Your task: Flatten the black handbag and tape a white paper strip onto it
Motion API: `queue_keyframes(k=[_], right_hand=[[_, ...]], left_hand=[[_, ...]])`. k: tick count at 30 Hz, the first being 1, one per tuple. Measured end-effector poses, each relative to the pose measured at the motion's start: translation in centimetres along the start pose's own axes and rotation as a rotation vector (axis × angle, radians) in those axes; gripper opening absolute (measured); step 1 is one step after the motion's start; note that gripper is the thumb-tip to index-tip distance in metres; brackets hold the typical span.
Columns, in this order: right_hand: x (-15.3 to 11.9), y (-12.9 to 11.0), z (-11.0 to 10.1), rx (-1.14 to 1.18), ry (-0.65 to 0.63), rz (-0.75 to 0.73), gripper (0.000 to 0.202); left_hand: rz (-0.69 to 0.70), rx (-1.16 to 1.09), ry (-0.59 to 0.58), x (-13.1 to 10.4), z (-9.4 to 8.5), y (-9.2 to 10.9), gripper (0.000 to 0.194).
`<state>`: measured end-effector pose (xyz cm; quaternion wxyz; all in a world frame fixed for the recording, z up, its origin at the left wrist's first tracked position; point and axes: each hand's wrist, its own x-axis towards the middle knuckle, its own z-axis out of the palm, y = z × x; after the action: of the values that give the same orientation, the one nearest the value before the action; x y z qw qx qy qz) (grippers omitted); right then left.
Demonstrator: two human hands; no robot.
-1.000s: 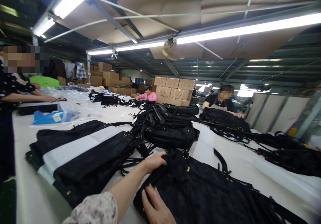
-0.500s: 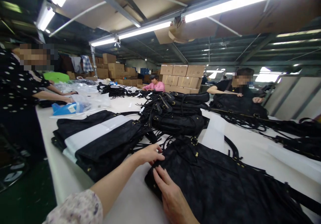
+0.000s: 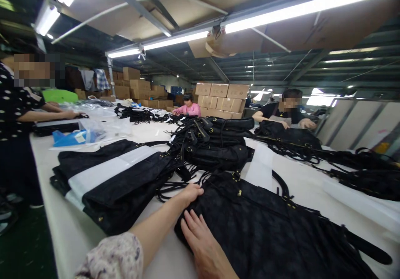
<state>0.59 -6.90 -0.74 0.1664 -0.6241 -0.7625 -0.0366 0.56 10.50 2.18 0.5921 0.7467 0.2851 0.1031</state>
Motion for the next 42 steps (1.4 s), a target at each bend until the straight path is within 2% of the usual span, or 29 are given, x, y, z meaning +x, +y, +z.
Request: queue_keyframes(k=[2,4,6,9,11,12,14,16,20,24,26,27,30,32,34,37,40,42], right_hand=[[0.1,-0.1,-0.5,0.046,-0.075,0.012,0.086],[0.1,-0.3,-1.1,0.069,-0.115,0.032,0.086],[0.1,-0.5,-1.5,0.078,-0.128,0.032,0.085],[-0.1,-0.7,-1.6,0.074,-0.098,-0.017,0.088],[-0.2,-0.8,-1.4,0.046,-0.044,-0.056,0.088],[-0.2,-0.9,-1.4,0.026,-0.013,-0.063,0.086],[-0.2,-1.1,-1.4,0.001,0.034,-0.048,0.078],[0.0,-1.4,-1.7,0.003,0.042,-0.018,0.069],[0.5,-2.4,-3.0,0.068,-0.021,0.021,0.060],[-0.1,-2.9,-5.7,0.263,0.005,0.067,0.046],[-1.9,-2.6,-7.4,0.335,0.005,0.179,0.041],[-3.2,-2.2,-8.1,0.305,0.004,0.302,0.042],[-8.0,-1.1,-9.3,0.003,-0.023,0.798,0.056],[-10.6,-0.8,-9.0,-0.152,-0.066,0.957,0.067],[-12.1,-1.1,-8.2,-0.194,-0.082,0.956,0.069],[-12.3,-1.8,-7.1,-0.226,-0.047,0.937,0.066],[-12.0,-1.8,-6.5,-0.245,-0.027,0.927,0.066],[-12.2,-1.2,-6.1,-0.243,-0.032,0.915,0.067]], left_hand=[[-0.017,0.156,0.038,-0.1,-0.1,-0.7,0.023],[0.011,0.306,0.066,-0.4,-0.3,-0.6,0.019],[0.077,0.433,0.100,-1.1,-0.3,0.5,0.014],[0.243,0.575,0.137,-2.5,0.3,2.9,0.031],[0.403,0.626,0.073,-3.3,1.0,3.9,0.043],[0.492,0.655,-0.004,-3.6,1.3,4.1,0.046],[0.640,0.728,-0.188,-3.6,1.6,3.5,0.050],[0.710,0.806,-0.315,-2.9,1.7,2.1,0.050],[0.718,0.899,-0.362,-1.3,1.6,-0.3,0.051],[0.755,0.996,-0.356,-0.7,1.6,-0.6,0.052],[0.772,1.034,-0.346,-0.6,1.7,-0.6,0.051],[0.780,1.047,-0.342,-0.5,1.7,-0.7,0.051],[0.799,1.068,-0.331,-0.3,1.8,-1.2,0.051],[0.808,1.078,-0.327,-0.3,1.9,-1.2,0.051],[0.816,1.095,-0.321,-0.6,2.0,-0.7,0.049],[0.844,1.118,-0.281,-2.0,2.6,1.4,0.042],[0.923,1.105,-0.217,-4.4,4.4,3.9,0.034],[0.970,1.064,-0.223,-6.4,6.0,4.7,0.036]])
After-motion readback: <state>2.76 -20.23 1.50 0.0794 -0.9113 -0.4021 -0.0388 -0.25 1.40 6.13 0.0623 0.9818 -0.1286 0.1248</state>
